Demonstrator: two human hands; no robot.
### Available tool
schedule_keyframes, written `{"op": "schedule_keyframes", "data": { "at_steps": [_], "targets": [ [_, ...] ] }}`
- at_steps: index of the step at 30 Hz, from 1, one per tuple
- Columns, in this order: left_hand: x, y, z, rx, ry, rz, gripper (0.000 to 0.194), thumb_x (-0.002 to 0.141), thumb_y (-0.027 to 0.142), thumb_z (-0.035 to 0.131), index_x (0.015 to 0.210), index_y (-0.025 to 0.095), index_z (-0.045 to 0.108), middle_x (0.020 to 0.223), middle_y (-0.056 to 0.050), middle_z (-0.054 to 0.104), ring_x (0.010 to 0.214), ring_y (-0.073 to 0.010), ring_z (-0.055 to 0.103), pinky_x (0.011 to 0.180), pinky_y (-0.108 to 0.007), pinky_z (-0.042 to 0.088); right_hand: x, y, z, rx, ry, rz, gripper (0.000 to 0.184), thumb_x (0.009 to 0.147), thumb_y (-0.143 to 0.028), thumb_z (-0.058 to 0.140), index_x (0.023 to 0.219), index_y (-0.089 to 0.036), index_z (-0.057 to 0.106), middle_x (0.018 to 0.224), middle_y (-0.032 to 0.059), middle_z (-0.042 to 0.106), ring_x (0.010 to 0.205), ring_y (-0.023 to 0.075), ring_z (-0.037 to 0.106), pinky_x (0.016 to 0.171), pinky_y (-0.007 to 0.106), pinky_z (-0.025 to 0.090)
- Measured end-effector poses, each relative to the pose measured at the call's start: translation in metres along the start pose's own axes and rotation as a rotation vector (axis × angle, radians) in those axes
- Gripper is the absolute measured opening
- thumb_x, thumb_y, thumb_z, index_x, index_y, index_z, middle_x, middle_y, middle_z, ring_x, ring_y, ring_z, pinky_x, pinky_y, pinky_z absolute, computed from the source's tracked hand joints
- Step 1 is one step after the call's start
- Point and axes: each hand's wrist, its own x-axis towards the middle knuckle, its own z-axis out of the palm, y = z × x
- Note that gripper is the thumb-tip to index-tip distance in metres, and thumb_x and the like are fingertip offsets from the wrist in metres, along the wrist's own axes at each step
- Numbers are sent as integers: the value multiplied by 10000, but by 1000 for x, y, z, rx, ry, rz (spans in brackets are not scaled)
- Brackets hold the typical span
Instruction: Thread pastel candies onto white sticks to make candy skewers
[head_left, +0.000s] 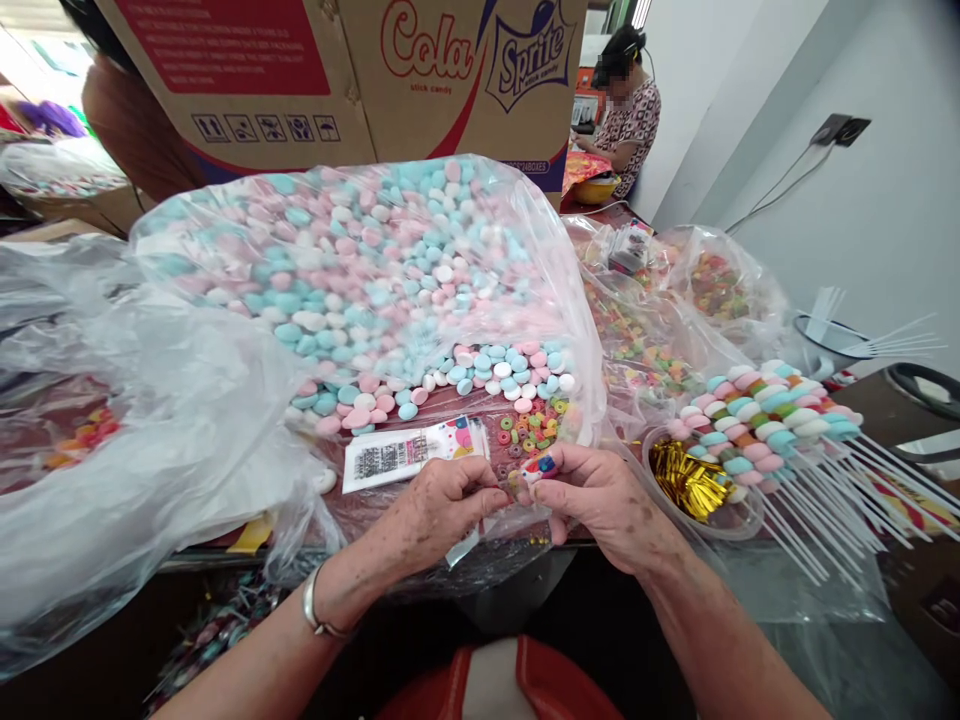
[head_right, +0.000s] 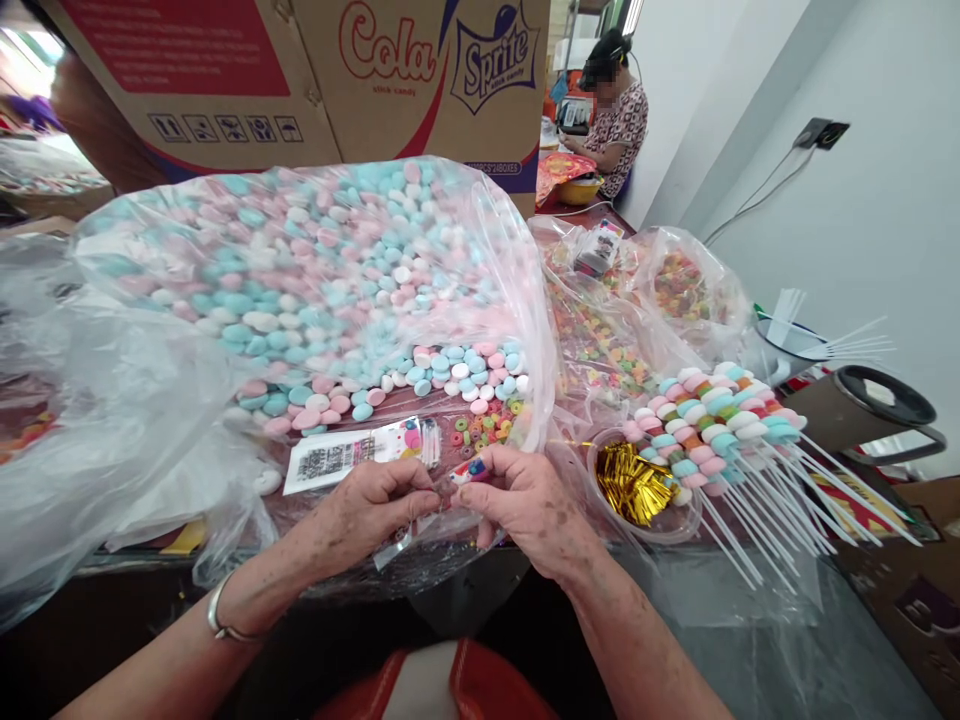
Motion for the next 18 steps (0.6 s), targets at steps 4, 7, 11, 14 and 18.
{"op": "schedule_keyframes", "data": {
  "at_steps": [4, 7, 11, 14, 18],
  "targets": [
    [-1, -2, 4, 128, 50, 48, 211, 885, 264, 530, 714, 167, 608, 557, 49, 518, 528, -101, 453, 507, -205, 304, 2, 5, -1, -4, -17, 22, 250, 810, -390, 658, 773, -154, 585, 559, -11, 662, 333, 37, 452, 338, 134, 308],
    [-3, -4, 8, 190, 81, 102, 197, 884, 240, 519, 720, 169, 602, 559, 45, 528, 524, -107, 457, 519, -217, 312, 4, 9, -2, 55, -7, 19, 254, 787, -389, 686, 762, -153, 596, 581, -25, 645, 368, 49, 498, 356, 144, 360],
    [-6, -6, 8, 211, 148, 136, 179, 876, 226, 535, 724, 167, 608, 584, 34, 539, 543, -114, 467, 536, -229, 319, 4, 11, -3, 121, -27, 2, 243, 749, -352, 739, 767, -150, 606, 726, -15, 670, 382, 27, 498, 351, 138, 347],
    [-6, -5, 7, 205, 124, 139, 193, 888, 221, 519, 716, 169, 590, 562, 44, 504, 526, -107, 452, 525, -223, 305, 5, 11, -1, 166, -12, 7, 256, 783, -382, 708, 764, -149, 606, 678, 4, 666, 417, 52, 516, 340, 135, 362],
    [-5, -5, 3, 232, 110, 148, 207, 904, 224, 482, 723, 175, 570, 538, 57, 464, 496, -100, 415, 513, -220, 284, 4, 12, 3, 272, -73, 25, 263, 812, -412, 674, 791, -172, 568, 706, 42, 686, 522, 117, 609, 324, 138, 369]
  ]
}}
